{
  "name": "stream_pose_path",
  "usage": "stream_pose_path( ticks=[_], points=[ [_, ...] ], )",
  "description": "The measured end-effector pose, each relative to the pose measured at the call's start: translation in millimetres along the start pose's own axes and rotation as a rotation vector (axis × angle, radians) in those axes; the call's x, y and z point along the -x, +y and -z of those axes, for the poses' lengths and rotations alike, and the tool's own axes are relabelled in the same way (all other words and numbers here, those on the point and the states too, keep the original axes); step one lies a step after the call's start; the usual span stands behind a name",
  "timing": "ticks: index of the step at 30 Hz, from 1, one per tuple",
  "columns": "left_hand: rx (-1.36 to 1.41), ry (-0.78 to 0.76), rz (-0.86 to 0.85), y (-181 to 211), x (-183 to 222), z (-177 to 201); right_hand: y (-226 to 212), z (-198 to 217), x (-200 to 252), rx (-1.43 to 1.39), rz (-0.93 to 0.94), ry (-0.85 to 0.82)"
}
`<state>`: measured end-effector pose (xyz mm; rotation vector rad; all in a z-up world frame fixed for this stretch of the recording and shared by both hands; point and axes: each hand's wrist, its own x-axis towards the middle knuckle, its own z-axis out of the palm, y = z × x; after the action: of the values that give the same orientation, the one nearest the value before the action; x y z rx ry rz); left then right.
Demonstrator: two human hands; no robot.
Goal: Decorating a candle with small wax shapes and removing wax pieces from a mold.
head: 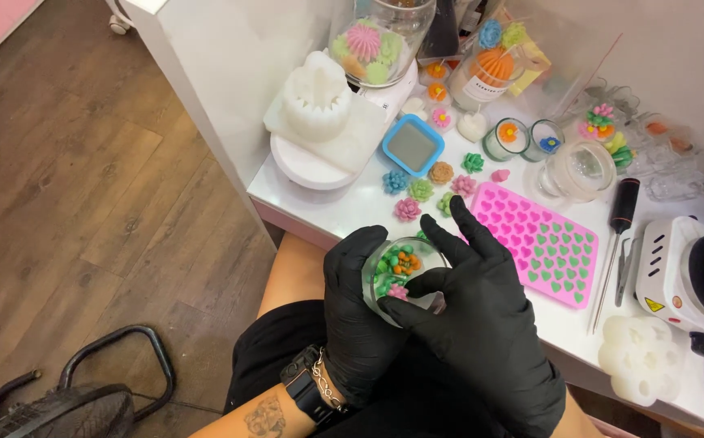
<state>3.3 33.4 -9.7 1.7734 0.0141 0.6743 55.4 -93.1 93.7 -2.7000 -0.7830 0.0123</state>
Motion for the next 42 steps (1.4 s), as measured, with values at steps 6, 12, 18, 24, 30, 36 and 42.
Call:
stream_pose_path(
  ticks=[6, 12, 18, 24, 30, 36, 42],
  points=[
    [-0.032, -0.033, 0.0, 5, -2, 3, 1, 4, 5, -0.199, 0.013, -0.068],
    [0.066, -0.022, 0.055, 8, 0, 3, 18, 21, 19, -0.269, 0.008, -0.014],
    [0.093, -0.002, 0.155, 11, -1, 11, 48, -2, -62, -0.043, 0.09, 0.283],
    [0.129, 0.035, 0.213, 8, -9, 18, 66, -33, -118, 0.232, 0.285, 0.129],
    [0.157, 0.027, 0.226, 4, -13, 18, 66, -44, -126, 0.351, 0.294, 0.047],
    [0.138, 0.031, 0.241, 4, -13, 20, 55, -48, -120, 0.345, 0.338, 0.073],
    [0.117, 0.049, 0.248, 4, -12, 19, 58, -48, -118, 0.261, 0.355, 0.083]
  ],
)
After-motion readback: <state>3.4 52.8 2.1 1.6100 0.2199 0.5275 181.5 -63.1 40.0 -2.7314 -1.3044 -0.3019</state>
